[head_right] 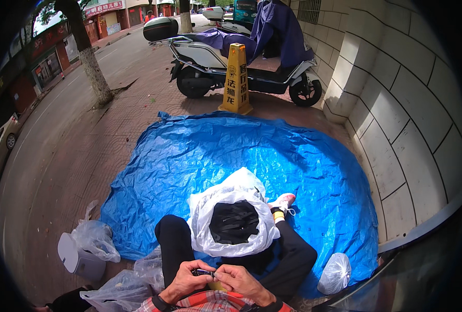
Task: Sort small plastic hardware components from a large bag into smaller individual plastic bags while sitting on a tarp.
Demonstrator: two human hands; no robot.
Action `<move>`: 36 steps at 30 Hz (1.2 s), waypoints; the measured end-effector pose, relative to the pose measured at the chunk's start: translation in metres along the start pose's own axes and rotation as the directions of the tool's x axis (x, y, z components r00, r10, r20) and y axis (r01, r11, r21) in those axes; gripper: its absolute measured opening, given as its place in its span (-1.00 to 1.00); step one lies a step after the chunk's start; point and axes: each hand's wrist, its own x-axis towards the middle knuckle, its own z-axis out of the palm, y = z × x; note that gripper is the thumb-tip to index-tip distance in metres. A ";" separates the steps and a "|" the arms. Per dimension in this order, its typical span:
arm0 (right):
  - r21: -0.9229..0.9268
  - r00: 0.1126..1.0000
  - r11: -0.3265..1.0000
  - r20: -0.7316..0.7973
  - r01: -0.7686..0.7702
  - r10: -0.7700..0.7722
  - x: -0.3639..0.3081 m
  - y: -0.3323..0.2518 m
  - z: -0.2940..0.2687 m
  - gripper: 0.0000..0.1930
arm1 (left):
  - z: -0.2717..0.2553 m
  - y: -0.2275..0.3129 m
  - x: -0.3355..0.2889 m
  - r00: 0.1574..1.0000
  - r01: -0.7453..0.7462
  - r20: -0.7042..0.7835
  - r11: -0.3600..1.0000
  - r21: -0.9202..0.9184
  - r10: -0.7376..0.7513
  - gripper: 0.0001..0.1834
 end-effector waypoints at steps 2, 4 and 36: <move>-0.063 1.000 0.998 -0.010 -0.023 0.022 0.001 -0.010 0.005 -0.80 | -0.004 -0.011 -0.004 1.000 0.031 0.008 0.997 -0.066 -0.030 -0.77; -0.128 0.999 0.991 -0.031 -0.045 0.041 0.000 -0.013 0.009 -0.81 | -0.002 -0.019 -0.003 0.994 -0.086 -0.067 0.994 -0.062 0.082 -0.78; -0.929 0.610 0.300 -0.113 0.214 -0.784 0.023 0.019 0.015 -0.86 | 0.016 -0.029 0.017 0.892 -0.298 -0.152 0.805 0.513 0.426 -0.82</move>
